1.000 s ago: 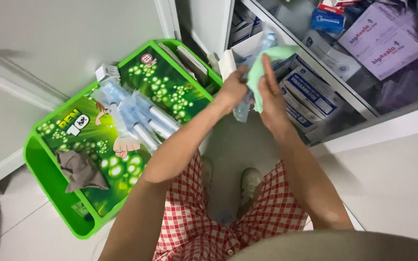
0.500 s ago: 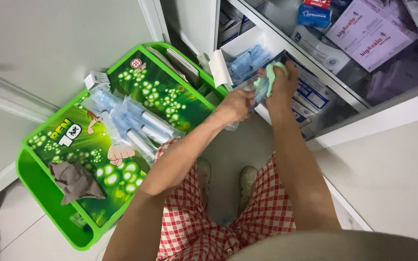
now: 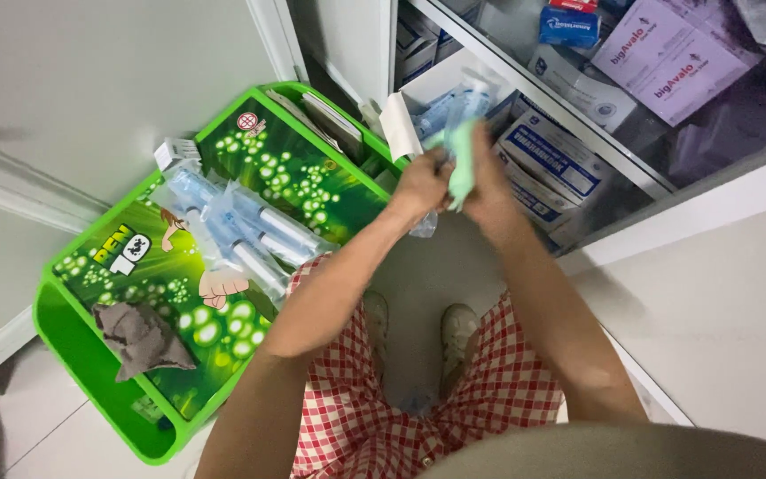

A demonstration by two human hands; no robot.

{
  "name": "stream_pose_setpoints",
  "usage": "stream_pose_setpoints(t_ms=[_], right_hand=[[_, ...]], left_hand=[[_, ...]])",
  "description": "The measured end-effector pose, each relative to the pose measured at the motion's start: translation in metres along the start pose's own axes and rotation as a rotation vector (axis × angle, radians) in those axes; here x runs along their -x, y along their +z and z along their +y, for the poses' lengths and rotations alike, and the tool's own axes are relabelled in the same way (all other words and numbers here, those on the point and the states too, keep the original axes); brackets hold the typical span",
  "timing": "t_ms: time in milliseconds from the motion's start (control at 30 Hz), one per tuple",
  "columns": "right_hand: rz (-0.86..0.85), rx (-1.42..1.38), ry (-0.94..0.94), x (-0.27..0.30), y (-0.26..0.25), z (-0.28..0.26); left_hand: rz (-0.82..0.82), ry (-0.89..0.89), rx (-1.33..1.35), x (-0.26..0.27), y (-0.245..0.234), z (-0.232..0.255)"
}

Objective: The person sits on the floor and organizes medical supplies by transferring individually wrapped items from a green tray into a white cabinet. They use a green cloth to wipe the items before placing them into boxes inside the cabinet.

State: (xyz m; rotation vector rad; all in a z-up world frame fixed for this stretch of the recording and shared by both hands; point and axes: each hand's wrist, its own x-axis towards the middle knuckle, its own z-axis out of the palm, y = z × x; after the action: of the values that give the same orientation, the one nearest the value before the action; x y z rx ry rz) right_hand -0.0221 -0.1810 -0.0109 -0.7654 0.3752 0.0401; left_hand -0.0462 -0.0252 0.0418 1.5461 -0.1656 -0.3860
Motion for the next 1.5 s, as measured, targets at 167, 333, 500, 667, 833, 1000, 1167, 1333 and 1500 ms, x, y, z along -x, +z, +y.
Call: stream_pose_setpoints(t_ms=[167,333,500,667,833,1000,1167,1333,1500], right_hand=[[0.095,0.271,-0.092,0.029,0.034,-0.016],[0.118,0.052,-0.092,0.007,0.010,-0.029],[0.210,-0.252,0.048,-0.009,-0.001,-0.039],[0.231,-0.371,0.008,-0.011,-0.011,-0.033],[0.034,1.058,-0.553,-0.018,-0.053,-0.038],[0.034,-0.116,-0.126,-0.025,-0.078,-0.062],[-0.110,0.335,-0.104,0.011,-0.013,-0.018],[-0.110,0.905,-0.156,0.050,0.011,-0.051],[-0.317,1.594,-0.162,0.045,-0.015,-0.039]], left_hand=[[-0.100,-0.045,-0.467,0.002,0.002,-0.015],[-0.167,-0.034,-0.541,0.011,0.001,-0.005],[-0.144,0.159,-0.757,0.000,0.001,-0.018],[-0.154,0.185,-0.782,-0.003,-0.003,-0.018],[-0.160,0.165,-0.794,0.010,-0.015,-0.008],[-0.067,-0.154,-0.454,0.013,-0.027,0.009],[-0.053,0.040,-0.431,-0.029,-0.006,-0.053],[0.033,0.403,-0.865,-0.004,-0.024,-0.024],[0.178,1.113,-1.311,0.026,-0.023,0.028]])
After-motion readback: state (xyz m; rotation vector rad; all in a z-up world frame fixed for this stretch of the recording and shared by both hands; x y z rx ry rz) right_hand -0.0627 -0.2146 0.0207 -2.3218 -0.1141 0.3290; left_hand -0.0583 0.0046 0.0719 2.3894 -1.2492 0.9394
